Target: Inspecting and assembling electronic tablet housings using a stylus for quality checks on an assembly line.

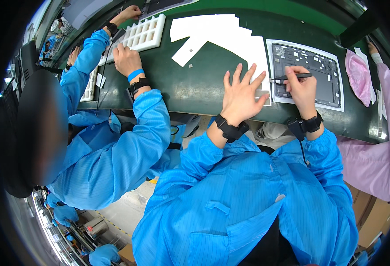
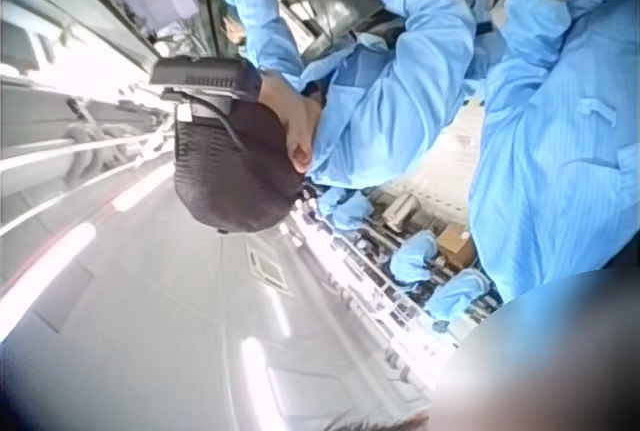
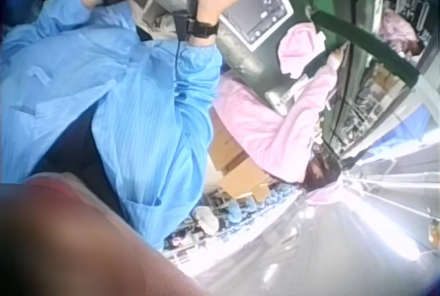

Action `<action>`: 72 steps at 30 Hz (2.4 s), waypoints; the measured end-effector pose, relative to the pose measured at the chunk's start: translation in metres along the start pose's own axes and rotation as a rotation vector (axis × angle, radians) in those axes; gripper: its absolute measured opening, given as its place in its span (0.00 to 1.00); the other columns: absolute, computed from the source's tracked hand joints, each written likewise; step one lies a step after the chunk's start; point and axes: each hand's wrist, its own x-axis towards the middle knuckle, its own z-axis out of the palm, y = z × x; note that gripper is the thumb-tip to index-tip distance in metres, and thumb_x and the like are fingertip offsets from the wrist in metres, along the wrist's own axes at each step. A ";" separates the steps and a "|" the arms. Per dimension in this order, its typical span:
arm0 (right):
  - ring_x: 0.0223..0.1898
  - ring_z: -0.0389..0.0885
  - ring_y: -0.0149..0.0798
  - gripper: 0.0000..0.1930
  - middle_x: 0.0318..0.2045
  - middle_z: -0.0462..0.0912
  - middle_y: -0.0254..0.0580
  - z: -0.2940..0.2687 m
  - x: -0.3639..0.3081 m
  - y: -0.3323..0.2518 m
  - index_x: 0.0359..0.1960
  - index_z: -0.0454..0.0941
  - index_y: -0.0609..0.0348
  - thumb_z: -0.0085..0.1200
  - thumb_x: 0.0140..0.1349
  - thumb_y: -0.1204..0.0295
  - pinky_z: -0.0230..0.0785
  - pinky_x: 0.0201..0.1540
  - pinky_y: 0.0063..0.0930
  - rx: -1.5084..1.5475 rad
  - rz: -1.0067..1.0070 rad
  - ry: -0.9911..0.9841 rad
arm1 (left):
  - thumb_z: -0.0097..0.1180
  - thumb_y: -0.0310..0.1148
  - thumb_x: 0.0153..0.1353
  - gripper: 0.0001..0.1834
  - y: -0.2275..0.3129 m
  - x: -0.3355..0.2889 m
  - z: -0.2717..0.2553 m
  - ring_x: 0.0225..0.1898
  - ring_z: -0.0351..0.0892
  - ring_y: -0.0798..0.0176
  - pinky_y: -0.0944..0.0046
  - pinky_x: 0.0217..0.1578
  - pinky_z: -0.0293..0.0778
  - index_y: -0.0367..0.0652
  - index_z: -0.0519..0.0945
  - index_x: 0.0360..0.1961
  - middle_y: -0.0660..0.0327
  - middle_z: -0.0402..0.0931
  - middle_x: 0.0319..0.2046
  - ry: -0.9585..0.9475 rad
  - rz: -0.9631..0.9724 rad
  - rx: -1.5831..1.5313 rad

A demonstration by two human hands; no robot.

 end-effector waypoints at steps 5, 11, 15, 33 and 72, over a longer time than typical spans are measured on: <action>0.16 0.72 0.22 0.12 0.18 0.78 0.36 -0.035 0.014 0.002 0.33 0.80 0.67 0.59 0.63 0.67 0.61 0.19 0.15 -0.097 0.109 0.138 | 0.53 0.35 0.61 0.30 -0.014 0.018 -0.015 0.63 0.62 0.50 0.48 0.57 0.62 0.54 0.66 0.66 0.53 0.57 0.68 -0.135 0.004 -0.011; 0.16 0.72 0.23 0.12 0.18 0.78 0.36 -0.026 0.008 0.010 0.34 0.80 0.67 0.59 0.62 0.67 0.62 0.18 0.17 -0.081 0.084 0.048 | 0.52 0.33 0.60 0.21 0.025 0.026 -0.010 0.59 0.65 0.49 0.46 0.53 0.63 0.45 0.74 0.56 0.52 0.65 0.61 -0.042 -0.127 0.001; 0.15 0.72 0.23 0.12 0.18 0.79 0.36 -0.023 0.009 0.008 0.33 0.81 0.67 0.59 0.62 0.67 0.62 0.18 0.17 -0.105 0.097 0.018 | 0.51 0.33 0.60 0.09 0.042 0.031 0.006 0.46 0.71 0.46 0.47 0.46 0.65 0.41 0.79 0.37 0.52 0.77 0.42 0.016 -0.267 -0.233; 0.15 0.73 0.23 0.11 0.15 0.78 0.34 -0.022 0.005 0.004 0.30 0.82 0.65 0.58 0.62 0.68 0.62 0.18 0.18 -0.202 0.058 0.004 | 0.55 0.36 0.58 0.10 0.050 0.040 0.029 0.39 0.71 0.46 0.49 0.42 0.63 0.40 0.79 0.29 0.51 0.77 0.31 0.120 -0.229 -0.091; 0.20 0.75 0.23 0.11 0.20 0.79 0.35 0.020 0.007 0.003 0.32 0.78 0.63 0.54 0.65 0.65 0.64 0.23 0.18 -0.034 0.019 -0.149 | 0.67 0.42 0.50 0.33 -0.029 0.011 -0.006 0.64 0.65 0.52 0.50 0.64 0.58 0.42 0.74 0.57 0.56 0.71 0.60 -0.013 0.003 -0.289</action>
